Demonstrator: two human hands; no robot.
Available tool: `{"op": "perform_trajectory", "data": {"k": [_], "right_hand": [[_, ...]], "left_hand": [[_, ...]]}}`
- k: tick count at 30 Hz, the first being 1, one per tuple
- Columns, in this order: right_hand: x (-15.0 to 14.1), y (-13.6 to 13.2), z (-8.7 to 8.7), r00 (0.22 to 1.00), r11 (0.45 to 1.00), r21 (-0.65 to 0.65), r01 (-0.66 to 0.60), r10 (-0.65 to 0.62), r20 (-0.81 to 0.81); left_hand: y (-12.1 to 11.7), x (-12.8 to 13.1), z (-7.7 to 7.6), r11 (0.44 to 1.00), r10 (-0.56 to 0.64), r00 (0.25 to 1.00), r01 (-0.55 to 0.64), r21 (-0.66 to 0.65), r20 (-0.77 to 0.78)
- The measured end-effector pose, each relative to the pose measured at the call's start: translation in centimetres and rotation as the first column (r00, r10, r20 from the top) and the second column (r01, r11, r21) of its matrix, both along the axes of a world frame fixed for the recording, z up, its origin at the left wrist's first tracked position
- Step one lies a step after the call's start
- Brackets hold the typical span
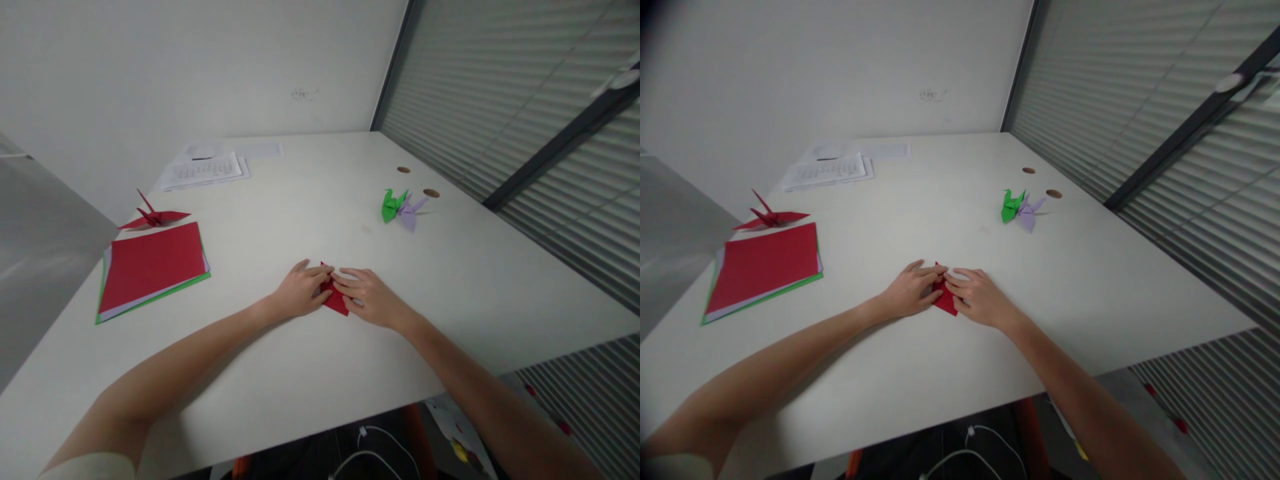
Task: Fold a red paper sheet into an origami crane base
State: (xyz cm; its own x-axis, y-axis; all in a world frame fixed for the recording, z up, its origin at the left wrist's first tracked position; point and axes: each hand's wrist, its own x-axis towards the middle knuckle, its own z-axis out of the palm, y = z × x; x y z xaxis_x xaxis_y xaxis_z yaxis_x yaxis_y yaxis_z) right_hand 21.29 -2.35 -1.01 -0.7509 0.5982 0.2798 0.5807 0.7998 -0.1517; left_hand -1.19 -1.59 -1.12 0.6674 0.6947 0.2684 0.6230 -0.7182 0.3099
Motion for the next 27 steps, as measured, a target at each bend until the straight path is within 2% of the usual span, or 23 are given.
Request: {"op": "perform_trajectory", "data": {"k": [11,22,24,27], "right_hand": [[-0.7,-1.0,-0.4,1.000,1.000,0.006,0.021,-0.021,-0.019],[-0.9,-1.5,-0.3,0.998,0.998,0.022,0.060,-0.059,-0.004],[-0.9,-1.5,-0.4,0.998,0.998,0.024,0.060,-0.060,-0.004],[-0.8,-1.5,-0.5,0.999,0.998,0.030,0.052,-0.052,-0.011]], "left_hand": [[-0.1,-0.2,-0.6,1.000,0.025,0.996,-0.026,0.011,0.085],[-0.4,-0.2,-0.7,0.993,0.111,0.981,-0.103,-0.060,0.162],[-0.4,-0.1,-0.7,0.997,0.081,0.988,-0.080,-0.016,0.128],[-0.6,0.0,-0.8,0.992,-0.007,1.000,0.005,0.125,0.016]]}}
